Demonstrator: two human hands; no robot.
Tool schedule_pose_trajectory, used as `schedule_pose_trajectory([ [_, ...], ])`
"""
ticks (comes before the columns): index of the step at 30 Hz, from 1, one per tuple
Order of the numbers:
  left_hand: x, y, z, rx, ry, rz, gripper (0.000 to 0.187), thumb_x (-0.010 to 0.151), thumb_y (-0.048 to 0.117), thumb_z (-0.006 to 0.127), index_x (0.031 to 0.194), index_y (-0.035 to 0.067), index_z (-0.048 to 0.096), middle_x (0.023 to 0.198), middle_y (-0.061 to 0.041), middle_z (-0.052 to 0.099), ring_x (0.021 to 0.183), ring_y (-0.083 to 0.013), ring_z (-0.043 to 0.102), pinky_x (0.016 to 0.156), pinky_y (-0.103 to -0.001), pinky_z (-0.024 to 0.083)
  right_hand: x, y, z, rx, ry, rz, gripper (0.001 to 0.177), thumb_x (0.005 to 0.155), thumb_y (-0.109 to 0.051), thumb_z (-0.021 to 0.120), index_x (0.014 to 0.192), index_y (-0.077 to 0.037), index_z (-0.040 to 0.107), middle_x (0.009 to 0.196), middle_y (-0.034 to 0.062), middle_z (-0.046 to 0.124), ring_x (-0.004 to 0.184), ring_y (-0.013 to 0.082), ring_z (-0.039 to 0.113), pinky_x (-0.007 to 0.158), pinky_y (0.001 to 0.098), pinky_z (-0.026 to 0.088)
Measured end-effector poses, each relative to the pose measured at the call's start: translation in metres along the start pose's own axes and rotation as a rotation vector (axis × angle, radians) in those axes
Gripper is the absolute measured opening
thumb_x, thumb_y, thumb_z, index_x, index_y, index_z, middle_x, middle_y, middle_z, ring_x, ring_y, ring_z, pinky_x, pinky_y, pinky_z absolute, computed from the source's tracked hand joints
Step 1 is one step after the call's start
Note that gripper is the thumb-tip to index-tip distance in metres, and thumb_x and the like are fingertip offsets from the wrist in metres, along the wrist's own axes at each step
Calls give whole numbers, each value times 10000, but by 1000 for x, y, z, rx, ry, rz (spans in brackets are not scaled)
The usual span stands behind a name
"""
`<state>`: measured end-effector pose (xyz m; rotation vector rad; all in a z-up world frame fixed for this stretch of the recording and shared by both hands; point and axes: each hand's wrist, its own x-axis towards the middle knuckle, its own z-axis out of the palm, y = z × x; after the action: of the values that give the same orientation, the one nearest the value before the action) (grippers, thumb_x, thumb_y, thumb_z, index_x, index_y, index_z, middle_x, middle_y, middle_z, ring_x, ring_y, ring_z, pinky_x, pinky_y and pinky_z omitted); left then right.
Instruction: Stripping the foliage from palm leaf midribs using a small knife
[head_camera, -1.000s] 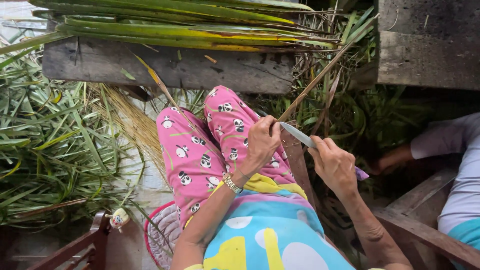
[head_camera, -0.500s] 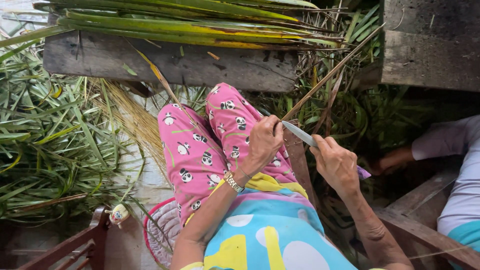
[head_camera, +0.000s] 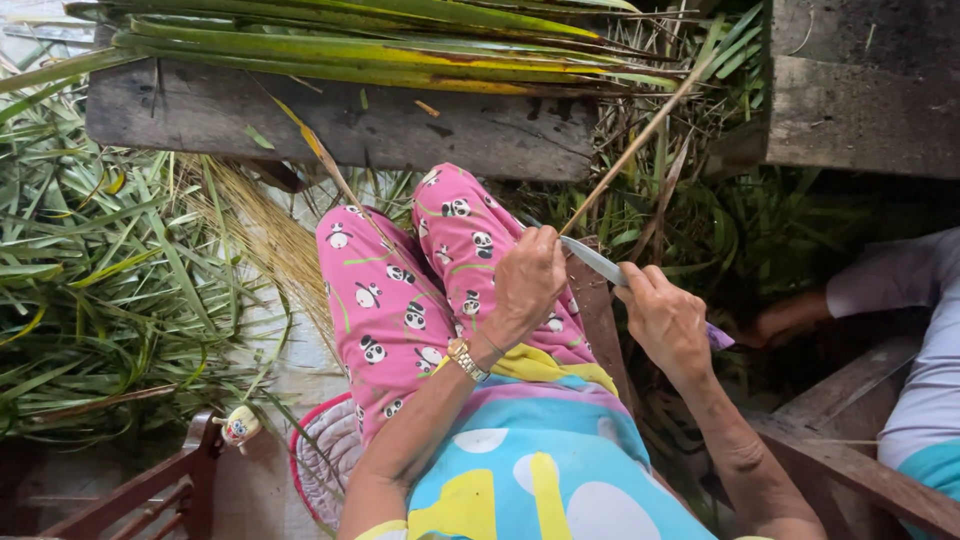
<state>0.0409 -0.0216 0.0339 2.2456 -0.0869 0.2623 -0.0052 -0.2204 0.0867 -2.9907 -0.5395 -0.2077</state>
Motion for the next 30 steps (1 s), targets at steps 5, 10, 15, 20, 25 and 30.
schedule_pose_trajectory([
  [5, 0, -8, -1, 25, -8, -40, 88, 967, 140, 512, 896, 137, 563, 768, -77, 570, 646, -314, 680, 582, -426, 574, 10, -3, 11, 3, -7, -5, 319, 1000, -388, 585, 1277, -233, 622, 864, -19, 578, 720, 248, 717, 636, 392, 611],
  [10, -6, 7, -9, 28, -18, 16, 42, 942, 147, 543, 924, 110, 551, 779, -125, 572, 681, -399, 680, 571, -516, 560, 26, -1, 31, 23, -3, 0, 319, 1013, -341, 574, 1304, -213, 604, 881, 22, 580, 699, 301, 713, 620, 442, 604],
  [15, -14, 1, -3, 89, -45, 31, 39, 944, 170, 526, 909, 158, 540, 743, -90, 559, 604, -365, 671, 560, -479, 565, 48, 29, 70, -536, 545, -328, 318, 1080, -309, 543, 1354, -176, 635, 911, 30, 481, 610, 197, 578, 567, 314, 575],
  [20, -29, 9, -42, -17, -152, 74, 48, 931, 122, 516, 913, 148, 552, 764, -94, 562, 653, -379, 677, 584, -485, 547, 83, 131, 89, -182, 319, -6, 125, 1064, -303, 672, 1052, -179, 682, 816, -6, 575, 669, 224, 653, 570, 356, 550],
  [25, -34, 10, -90, -252, -170, 90, 80, 890, 10, 623, 829, 58, 602, 652, 1, 523, 510, -124, 424, 470, -296, 383, 98, 196, 47, -644, 331, 259, 250, 1131, -502, 663, 1124, -258, 714, 990, -96, 676, 618, 39, 618, 464, 206, 539],
  [30, -35, 2, -106, -486, -275, -85, 105, 911, 6, 619, 933, 71, 698, 676, 28, 561, 518, -79, 404, 425, -243, 336, 81, 253, 27, -201, 514, 452, 221, 941, -111, 771, 1129, 2, 797, 933, 191, 800, 689, 357, 739, 590, 425, 577],
])
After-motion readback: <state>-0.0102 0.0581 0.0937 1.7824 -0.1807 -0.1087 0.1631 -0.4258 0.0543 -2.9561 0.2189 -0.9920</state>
